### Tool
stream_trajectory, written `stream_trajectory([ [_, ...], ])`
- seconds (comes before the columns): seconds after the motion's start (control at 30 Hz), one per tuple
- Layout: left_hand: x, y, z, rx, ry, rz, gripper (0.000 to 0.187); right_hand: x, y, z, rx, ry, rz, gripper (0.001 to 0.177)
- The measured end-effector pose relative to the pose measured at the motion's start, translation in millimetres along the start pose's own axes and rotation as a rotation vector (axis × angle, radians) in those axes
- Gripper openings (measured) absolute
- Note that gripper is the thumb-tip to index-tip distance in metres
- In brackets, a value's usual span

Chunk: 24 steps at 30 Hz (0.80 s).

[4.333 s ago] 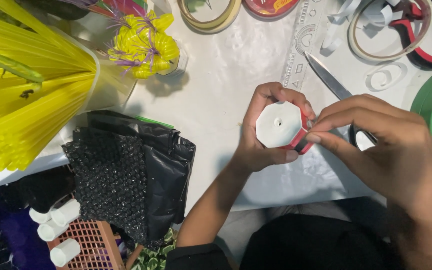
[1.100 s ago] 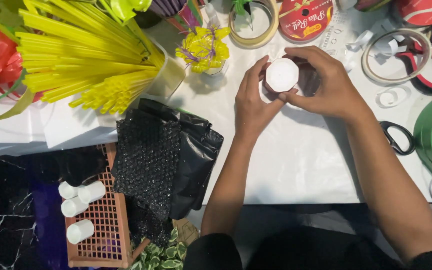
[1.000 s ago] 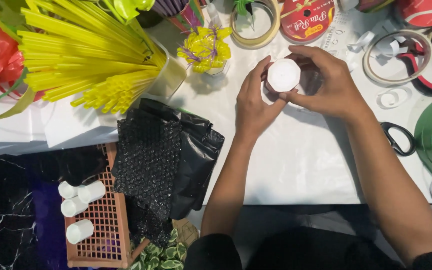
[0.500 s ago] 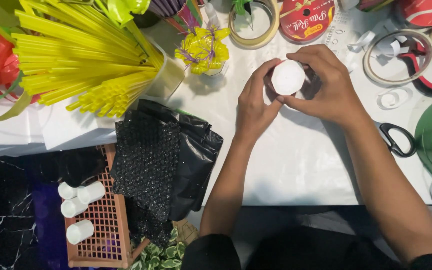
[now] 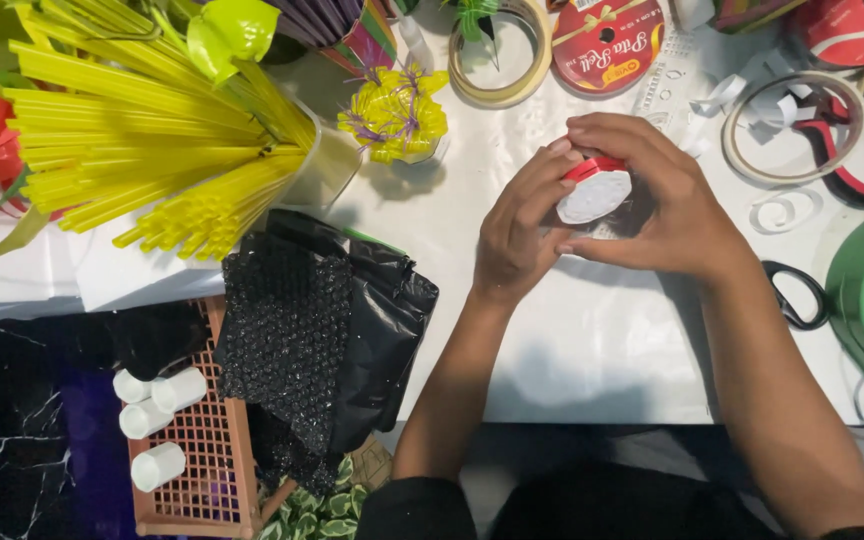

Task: A person is seen decorating a small plastic cup with tape and then assembling decorative plastic flowers into it to create a handicraft.

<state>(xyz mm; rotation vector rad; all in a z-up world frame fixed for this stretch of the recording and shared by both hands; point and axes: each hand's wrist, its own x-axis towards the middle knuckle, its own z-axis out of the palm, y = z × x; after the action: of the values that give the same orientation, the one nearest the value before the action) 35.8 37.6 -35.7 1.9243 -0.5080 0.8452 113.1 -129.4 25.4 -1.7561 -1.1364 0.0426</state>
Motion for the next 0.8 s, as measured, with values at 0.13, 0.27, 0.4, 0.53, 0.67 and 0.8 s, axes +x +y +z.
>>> stream_trajectory([
  [0.13, 2.4, -1.5, 2.5, 0.064, 0.036, 0.008, 0.030, -2.9, 9.3, -1.0, -0.026, 0.022, -0.046, 0.079],
  [0.27, 1.2, -4.0, 4.1, 0.119, 0.028, -0.025, 0.043, -4.6, 14.5, -1.0, 0.021, 0.046, -0.024, 0.068],
  [0.4, 8.0, -0.2, 3.2, 0.175, 0.041, 0.003, 0.034, -5.2, 17.5, 0.6, 0.032, 0.064, 0.006, 0.058],
  [0.53, 12.1, 2.1, 4.2, 0.234, 0.050, 0.022, 0.038, -6.4, 21.2, 3.3, 0.058, 0.102, 0.005, 0.046],
  [0.67, 10.7, 0.4, 4.9, 0.198, 0.036, -0.022, 0.042, -5.2, 17.8, 0.7, 0.073, 0.084, 0.044, 0.035],
  [0.8, 9.5, -1.6, 3.5, 0.182, 0.024, -0.066, 0.045, -7.0, 21.3, 1.4, 0.044, 0.078, 0.118, 0.051],
])
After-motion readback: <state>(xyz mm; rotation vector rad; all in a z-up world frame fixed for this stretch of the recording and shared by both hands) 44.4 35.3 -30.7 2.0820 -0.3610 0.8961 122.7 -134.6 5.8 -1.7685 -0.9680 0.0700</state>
